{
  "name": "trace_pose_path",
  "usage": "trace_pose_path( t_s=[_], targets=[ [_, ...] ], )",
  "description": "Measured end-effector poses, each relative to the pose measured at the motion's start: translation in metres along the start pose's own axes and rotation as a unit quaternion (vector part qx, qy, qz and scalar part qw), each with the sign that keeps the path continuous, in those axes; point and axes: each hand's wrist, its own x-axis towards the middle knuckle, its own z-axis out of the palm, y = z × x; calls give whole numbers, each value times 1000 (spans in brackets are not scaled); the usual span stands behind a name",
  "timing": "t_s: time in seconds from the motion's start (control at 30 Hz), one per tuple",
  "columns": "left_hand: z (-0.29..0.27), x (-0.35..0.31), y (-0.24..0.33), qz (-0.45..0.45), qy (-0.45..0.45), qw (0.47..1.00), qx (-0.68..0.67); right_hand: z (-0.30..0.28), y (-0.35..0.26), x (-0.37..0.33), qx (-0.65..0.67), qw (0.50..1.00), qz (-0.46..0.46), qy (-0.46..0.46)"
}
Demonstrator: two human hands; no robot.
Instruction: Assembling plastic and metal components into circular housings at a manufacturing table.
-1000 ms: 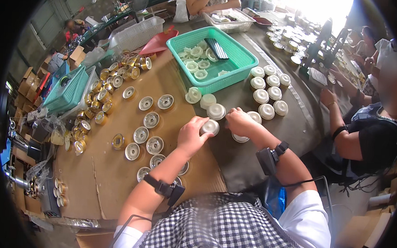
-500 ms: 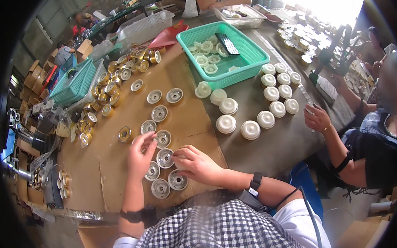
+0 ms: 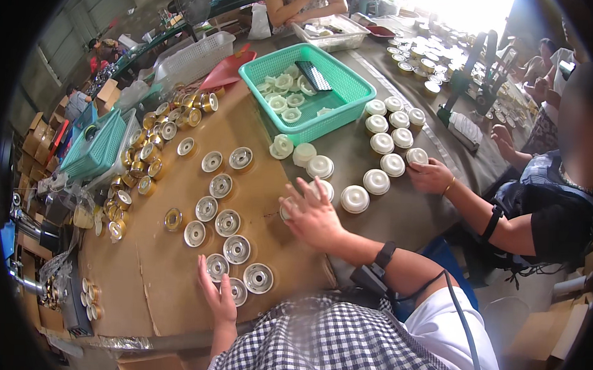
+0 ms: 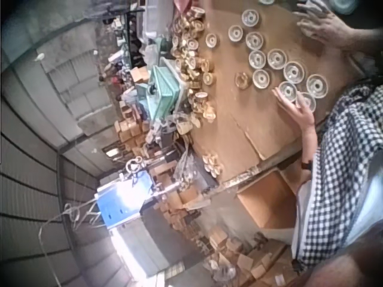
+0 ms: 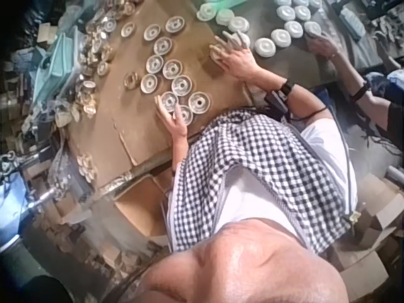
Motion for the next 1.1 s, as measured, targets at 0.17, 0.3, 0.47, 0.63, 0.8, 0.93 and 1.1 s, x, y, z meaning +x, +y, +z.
trace_pose_path(
  t_s=[0.17, 0.3, 0.47, 0.63, 0.8, 0.93, 1.1],
  targets=[
    [22, 22, 10, 17, -41, 999, 17, -2, 54, -14, 9, 996, 85, 25],
    [53, 37, 19, 60, -53, 997, 10, -13, 98, -18, 15, 994, 83, 73],
    [85, 56, 34, 92, -78, 992, -36, -18, 146, -19, -8, 992, 79, 94],
    [72, 84, 65, 109, 8, 994, 30, -19, 128, -4, 33, 983, 47, 174],
    [136, 188, 91, 222, -67, 971, 59, 26, 94, 64, 129, 967, 149, 164],
    [196, 246, 61, 157, -87, 970, 160, 46, 88, 87, 163, 960, 206, 97],
    [228, 268, 52, 120, -144, 944, 272, 18, 97, 54, 186, 957, 198, 102]
  ],
)
